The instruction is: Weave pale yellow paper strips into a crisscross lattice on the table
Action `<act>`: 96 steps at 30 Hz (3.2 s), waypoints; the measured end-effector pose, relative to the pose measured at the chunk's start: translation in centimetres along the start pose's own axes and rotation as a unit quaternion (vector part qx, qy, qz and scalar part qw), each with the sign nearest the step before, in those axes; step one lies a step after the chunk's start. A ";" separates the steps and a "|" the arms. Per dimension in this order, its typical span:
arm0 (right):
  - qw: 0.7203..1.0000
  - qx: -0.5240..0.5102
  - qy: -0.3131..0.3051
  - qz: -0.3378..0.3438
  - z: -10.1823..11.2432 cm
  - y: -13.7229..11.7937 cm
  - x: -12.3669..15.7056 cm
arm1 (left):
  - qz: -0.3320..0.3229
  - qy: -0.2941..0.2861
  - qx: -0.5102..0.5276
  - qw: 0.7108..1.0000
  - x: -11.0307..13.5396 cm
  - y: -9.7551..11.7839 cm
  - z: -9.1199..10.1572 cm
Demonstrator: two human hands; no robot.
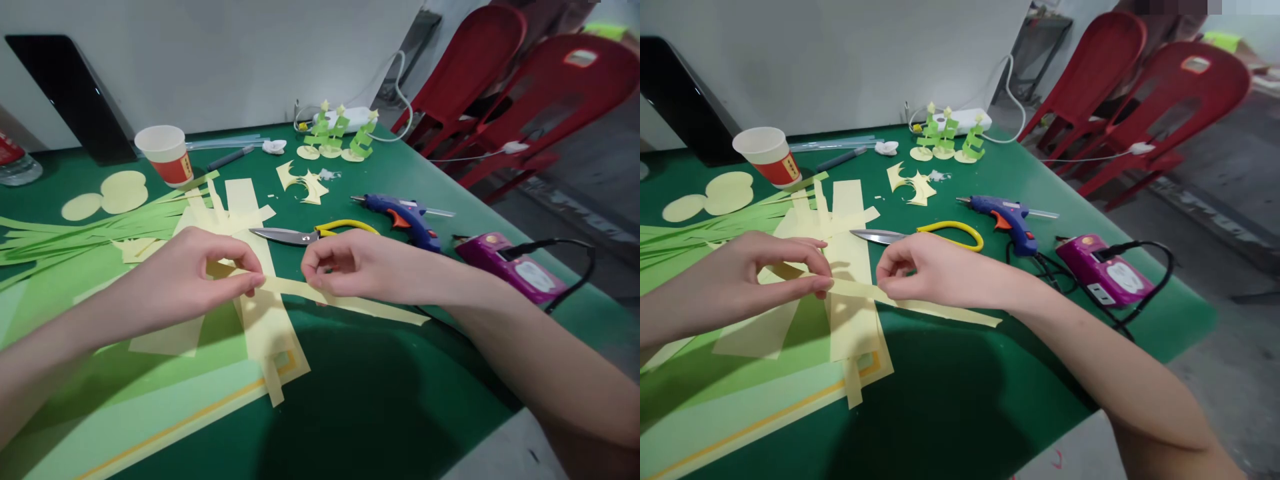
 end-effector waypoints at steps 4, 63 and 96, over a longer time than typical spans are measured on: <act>0.997 -0.036 0.058 0.024 -0.2 -0.3 -0.3 | -0.006 -0.011 0.000 1.000 0.0 0.2 -0.7; 1.000 0.013 -0.021 -0.018 2.4 -0.3 1.6 | 0.080 0.020 0.116 0.990 0.7 -0.4 3.4; 0.995 -0.026 0.075 0.054 -1.8 -0.8 -0.2 | -0.020 -0.017 0.072 0.997 0.9 1.0 -3.0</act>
Point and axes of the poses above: each hand's wrist, its own x-axis away from the middle knuckle, its own z-axis out of the back of the hand, y = z × x, the point moved 4 cm from there along -x, towards the middle knuckle, and after that the axes turned 10 degrees about z, right-handed, at the moved point
